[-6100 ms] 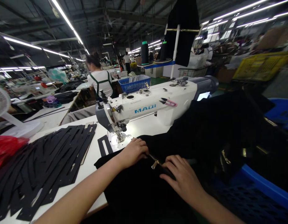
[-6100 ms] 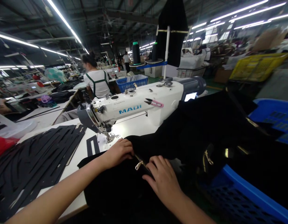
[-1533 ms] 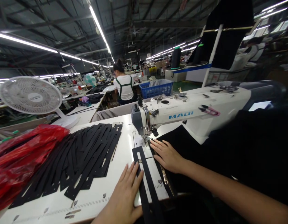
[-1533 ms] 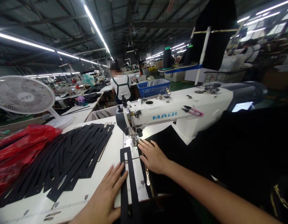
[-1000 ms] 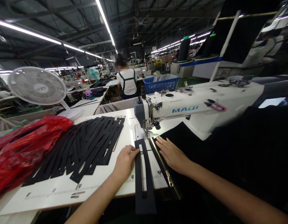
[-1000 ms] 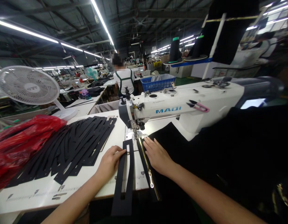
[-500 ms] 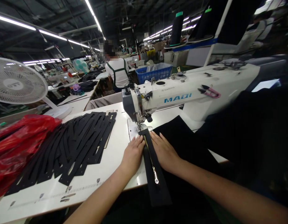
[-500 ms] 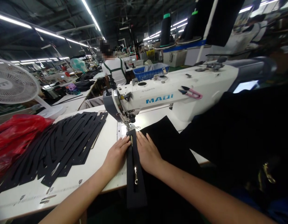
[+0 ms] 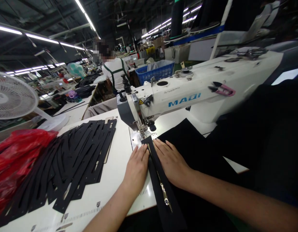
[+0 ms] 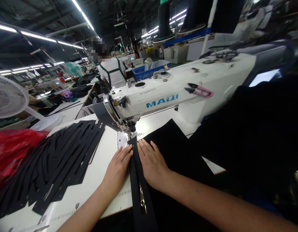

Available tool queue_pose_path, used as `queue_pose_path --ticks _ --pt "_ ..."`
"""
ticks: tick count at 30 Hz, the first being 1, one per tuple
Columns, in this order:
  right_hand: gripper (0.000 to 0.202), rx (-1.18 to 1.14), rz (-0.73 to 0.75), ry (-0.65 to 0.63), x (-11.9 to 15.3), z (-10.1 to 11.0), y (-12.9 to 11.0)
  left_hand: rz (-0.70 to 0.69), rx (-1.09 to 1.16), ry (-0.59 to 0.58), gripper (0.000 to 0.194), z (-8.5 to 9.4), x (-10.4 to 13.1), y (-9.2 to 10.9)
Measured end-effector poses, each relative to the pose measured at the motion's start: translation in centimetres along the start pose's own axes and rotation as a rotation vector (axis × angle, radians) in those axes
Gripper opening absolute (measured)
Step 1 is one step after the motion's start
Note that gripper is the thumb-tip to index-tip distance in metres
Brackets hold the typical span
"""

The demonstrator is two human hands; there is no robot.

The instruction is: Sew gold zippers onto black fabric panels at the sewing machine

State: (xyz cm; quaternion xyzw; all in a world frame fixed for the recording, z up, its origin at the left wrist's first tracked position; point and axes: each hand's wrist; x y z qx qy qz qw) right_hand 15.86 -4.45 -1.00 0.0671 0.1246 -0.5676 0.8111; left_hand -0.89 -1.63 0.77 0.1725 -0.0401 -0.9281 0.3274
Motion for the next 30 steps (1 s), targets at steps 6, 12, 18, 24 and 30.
queue_pose_path --ticks 6,12,18,24,30 --pt "0.049 -0.051 -0.024 -0.019 -0.7 0.9 -0.3 -0.029 -0.071 0.014 0.036 0.2 -0.3 -0.1" --pt "0.048 -0.143 -0.026 -0.036 -0.8 1.3 0.1 -0.105 -0.095 0.042 0.036 -0.2 -0.2 -1.0" --pt "0.048 -0.179 -0.035 -0.016 -0.8 1.4 0.3 -0.100 -0.102 0.016 0.038 -0.3 -0.1 -1.6" --pt "0.047 -0.187 -0.047 -0.006 -1.0 1.5 0.3 -0.112 -0.124 -0.014 0.040 0.1 -0.5 -1.4" --pt "0.046 -0.144 -0.031 -0.021 -0.7 1.2 0.4 -0.128 -0.086 0.029 0.040 0.0 -0.6 -1.1"
Point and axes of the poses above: each hand's wrist, its own x-axis away from the middle knuckle, its own z-axis out of the back of the hand, y = z × x, and after that the axes turned 14 degrees about x, right-handed
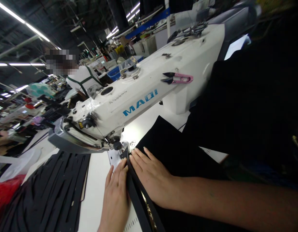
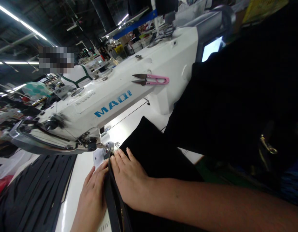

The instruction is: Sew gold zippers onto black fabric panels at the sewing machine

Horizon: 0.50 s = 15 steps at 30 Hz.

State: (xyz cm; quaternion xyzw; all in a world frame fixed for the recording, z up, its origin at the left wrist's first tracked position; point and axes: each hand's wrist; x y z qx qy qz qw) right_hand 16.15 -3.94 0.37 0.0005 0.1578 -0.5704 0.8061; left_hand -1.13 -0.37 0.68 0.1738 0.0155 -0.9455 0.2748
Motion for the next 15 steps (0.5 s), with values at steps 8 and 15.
queue_pose_path --ticks 8,15 --pt "0.048 0.071 0.097 -0.019 0.1 -0.5 0.7 0.076 0.044 0.058 0.042 -0.1 -0.1 0.8" --pt "0.048 0.176 0.119 -0.017 -1.8 -1.4 1.3 0.214 0.101 0.062 0.036 -0.2 -1.6 -0.2"
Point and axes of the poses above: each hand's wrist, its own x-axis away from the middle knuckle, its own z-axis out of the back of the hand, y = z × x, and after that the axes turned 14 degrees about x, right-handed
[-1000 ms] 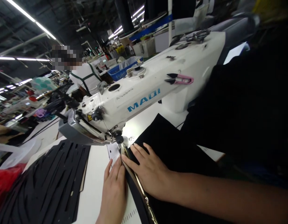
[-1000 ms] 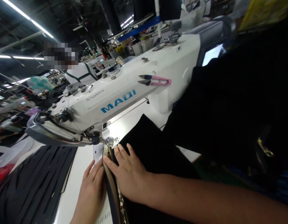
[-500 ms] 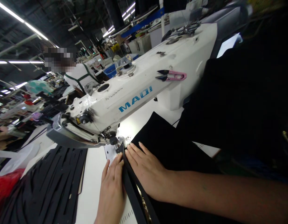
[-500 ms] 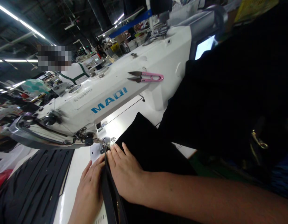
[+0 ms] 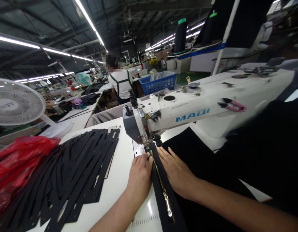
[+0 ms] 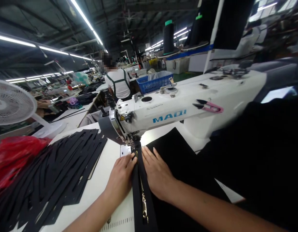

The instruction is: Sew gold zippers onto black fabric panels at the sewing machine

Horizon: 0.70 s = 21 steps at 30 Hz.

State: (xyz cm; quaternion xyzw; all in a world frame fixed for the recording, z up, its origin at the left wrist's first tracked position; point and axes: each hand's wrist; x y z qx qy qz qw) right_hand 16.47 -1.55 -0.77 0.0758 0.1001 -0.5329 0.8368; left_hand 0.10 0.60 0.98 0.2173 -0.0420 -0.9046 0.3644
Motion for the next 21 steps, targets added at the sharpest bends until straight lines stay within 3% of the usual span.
queue_pose_path --ticks 8,21 --pt "0.050 -0.037 0.029 -0.007 -0.6 0.2 0.5 -0.062 -0.021 0.065 0.035 -0.9 -0.1 -1.0" --pt "0.049 0.011 0.048 -0.060 -0.7 0.3 0.5 -0.097 -0.018 0.065 0.033 -1.0 0.1 -1.2"
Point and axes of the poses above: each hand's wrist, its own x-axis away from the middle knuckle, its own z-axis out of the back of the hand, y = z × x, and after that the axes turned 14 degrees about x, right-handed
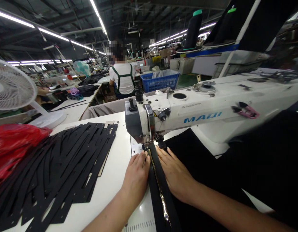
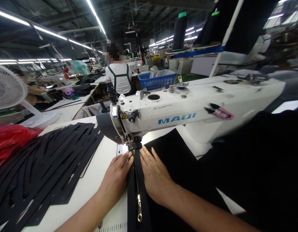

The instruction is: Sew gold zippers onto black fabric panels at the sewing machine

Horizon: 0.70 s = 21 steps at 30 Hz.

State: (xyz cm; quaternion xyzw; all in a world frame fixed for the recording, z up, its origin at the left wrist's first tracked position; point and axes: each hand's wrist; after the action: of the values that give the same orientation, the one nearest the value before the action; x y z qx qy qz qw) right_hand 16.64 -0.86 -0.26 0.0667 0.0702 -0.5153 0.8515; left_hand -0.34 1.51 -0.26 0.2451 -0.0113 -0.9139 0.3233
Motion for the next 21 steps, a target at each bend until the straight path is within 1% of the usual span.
queue_pose_path --ticks 10,15,21 --pt "0.049 -0.008 -0.023 -0.004 -0.03 0.11 -0.13 0.006 0.011 -0.013 0.029 0.64 -0.45 0.33" --pt "0.049 -0.022 -0.011 0.013 -0.01 0.00 -0.06 0.014 -0.003 -0.020 0.030 0.46 -0.44 0.20" --pt "0.048 -0.013 -0.007 -0.016 0.07 0.42 -0.25 0.027 0.005 -0.037 0.030 0.30 -0.22 0.11"
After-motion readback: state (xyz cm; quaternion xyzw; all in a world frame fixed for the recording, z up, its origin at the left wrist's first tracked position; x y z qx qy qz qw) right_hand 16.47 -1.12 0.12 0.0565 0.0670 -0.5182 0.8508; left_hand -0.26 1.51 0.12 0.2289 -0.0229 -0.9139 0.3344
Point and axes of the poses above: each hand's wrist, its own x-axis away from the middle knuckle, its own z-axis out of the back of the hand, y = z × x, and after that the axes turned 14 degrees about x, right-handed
